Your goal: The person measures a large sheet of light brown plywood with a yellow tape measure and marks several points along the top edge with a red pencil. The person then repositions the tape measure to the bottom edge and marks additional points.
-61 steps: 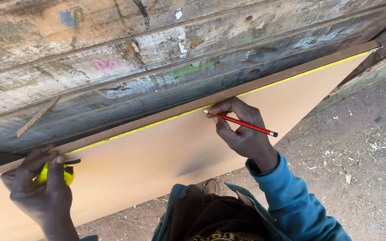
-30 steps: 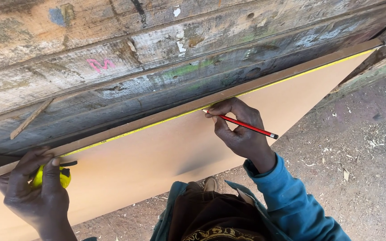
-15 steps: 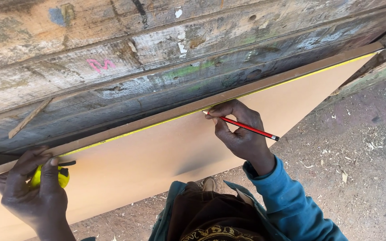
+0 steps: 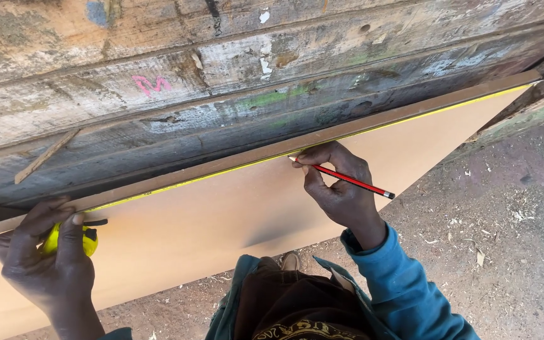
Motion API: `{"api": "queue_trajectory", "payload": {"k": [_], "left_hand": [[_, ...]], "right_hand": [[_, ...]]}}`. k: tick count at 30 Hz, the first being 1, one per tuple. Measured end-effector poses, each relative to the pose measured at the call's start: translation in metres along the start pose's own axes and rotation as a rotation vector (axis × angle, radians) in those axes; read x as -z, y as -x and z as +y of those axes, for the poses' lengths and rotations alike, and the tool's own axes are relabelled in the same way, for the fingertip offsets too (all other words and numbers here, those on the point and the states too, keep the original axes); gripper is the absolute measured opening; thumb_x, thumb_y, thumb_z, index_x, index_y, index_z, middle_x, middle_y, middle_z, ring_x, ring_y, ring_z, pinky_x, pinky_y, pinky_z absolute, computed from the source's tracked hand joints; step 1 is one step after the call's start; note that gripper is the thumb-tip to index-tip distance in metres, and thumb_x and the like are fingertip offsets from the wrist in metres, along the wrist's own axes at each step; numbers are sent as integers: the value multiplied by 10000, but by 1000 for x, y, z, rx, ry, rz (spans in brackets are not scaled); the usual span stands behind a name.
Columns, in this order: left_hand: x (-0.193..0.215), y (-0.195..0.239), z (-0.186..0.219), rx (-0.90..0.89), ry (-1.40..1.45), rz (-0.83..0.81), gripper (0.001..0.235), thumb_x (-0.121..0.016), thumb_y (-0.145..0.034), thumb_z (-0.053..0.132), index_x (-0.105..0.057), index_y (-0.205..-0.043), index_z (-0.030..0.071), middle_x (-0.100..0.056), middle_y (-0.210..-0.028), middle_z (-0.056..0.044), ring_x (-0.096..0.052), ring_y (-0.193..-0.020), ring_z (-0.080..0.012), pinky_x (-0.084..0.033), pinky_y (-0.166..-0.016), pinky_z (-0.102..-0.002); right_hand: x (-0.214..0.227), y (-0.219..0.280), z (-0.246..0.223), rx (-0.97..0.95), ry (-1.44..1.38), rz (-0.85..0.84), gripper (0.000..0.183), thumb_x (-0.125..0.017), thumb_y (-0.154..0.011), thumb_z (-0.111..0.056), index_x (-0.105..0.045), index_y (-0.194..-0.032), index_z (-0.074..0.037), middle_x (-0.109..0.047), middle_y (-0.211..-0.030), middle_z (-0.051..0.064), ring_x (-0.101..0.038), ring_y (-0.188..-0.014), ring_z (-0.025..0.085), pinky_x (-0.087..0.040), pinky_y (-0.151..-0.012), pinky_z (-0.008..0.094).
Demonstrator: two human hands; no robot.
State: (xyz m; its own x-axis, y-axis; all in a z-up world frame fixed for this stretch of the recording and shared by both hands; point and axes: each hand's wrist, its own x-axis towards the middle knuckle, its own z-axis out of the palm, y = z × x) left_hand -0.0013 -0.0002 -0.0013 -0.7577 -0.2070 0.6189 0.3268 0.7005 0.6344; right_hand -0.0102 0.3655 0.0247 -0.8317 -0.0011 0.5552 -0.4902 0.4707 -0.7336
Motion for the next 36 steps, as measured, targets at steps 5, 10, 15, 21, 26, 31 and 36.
{"api": "queue_trajectory", "payload": {"k": [5, 10, 15, 21, 26, 31, 36], "left_hand": [[0, 0, -1, 9, 14, -1, 146, -744, -1045, -63, -642, -1099, 27, -666, -1158, -168, -478, -1263, -245, -413, -1017, -318], [0, 0, -3, 5, 70, 0, 154, -735, -1051, -70, -630, -1108, 25, -642, -1130, -166, -540, -1290, -249, -442, -1053, -316], [1, 1, -2, 14, 26, -6, 155, -748, -1038, -78, -666, -1150, -8, -664, -1153, -168, -449, -1243, -226, -400, -1004, -295], [2, 2, -6, -3, 9, -16, 135, -744, -1056, -87, -659, -1123, -8, -674, -1172, -176, -488, -1266, -239, -364, -1033, -306], [1, 3, -15, -13, 106, -36, 133, -694, -1062, -163, -614, -1119, -73, -642, -1176, -229, -582, -1243, -302, -448, -1101, -366], [0, 7, -15, -50, 168, -76, 100, -612, -1113, -222, -561, -1143, -142, -592, -1229, -315, -604, -1251, -406, -499, -1114, -455], [4, 11, -19, -4, 56, -125, 70, -600, -1201, -148, -567, -1255, -117, -571, -1347, -226, -564, -1277, -340, -458, -1109, -401]], "right_hand": [[0, 0, 2, -5, -3, 17, 158, -573, -832, 65, -589, -932, -56, -696, -914, 99, -713, -892, 236, -582, -796, 323], [0, 0, 1, -33, -52, 24, 146, -567, -837, 56, -597, -939, -44, -694, -922, 111, -714, -895, 247, -596, -790, 332], [1, 5, 3, -6, -50, -41, 111, -564, -840, 39, -579, -910, -45, -663, -944, 115, -686, -892, 248, -575, -796, 337], [2, 30, -3, -143, -232, -104, 95, -540, -859, -9, -595, -918, -60, -679, -876, 92, -702, -869, 229, -586, -744, 325], [-4, 57, -1, -330, -294, -136, 116, -554, -849, -17, -636, -914, -66, -697, -861, 88, -707, -828, 194, -585, -737, 299], [-5, 74, -6, -449, -370, -153, 83, -567, -860, -49, -632, -906, -72, -698, -846, 80, -691, -823, 185, -597, -740, 308], [-7, 84, -5, -479, -366, -181, 104, -551, -862, -48, -644, -899, -74, -688, -814, 61, -695, -806, 174, -562, -711, 300]]}}
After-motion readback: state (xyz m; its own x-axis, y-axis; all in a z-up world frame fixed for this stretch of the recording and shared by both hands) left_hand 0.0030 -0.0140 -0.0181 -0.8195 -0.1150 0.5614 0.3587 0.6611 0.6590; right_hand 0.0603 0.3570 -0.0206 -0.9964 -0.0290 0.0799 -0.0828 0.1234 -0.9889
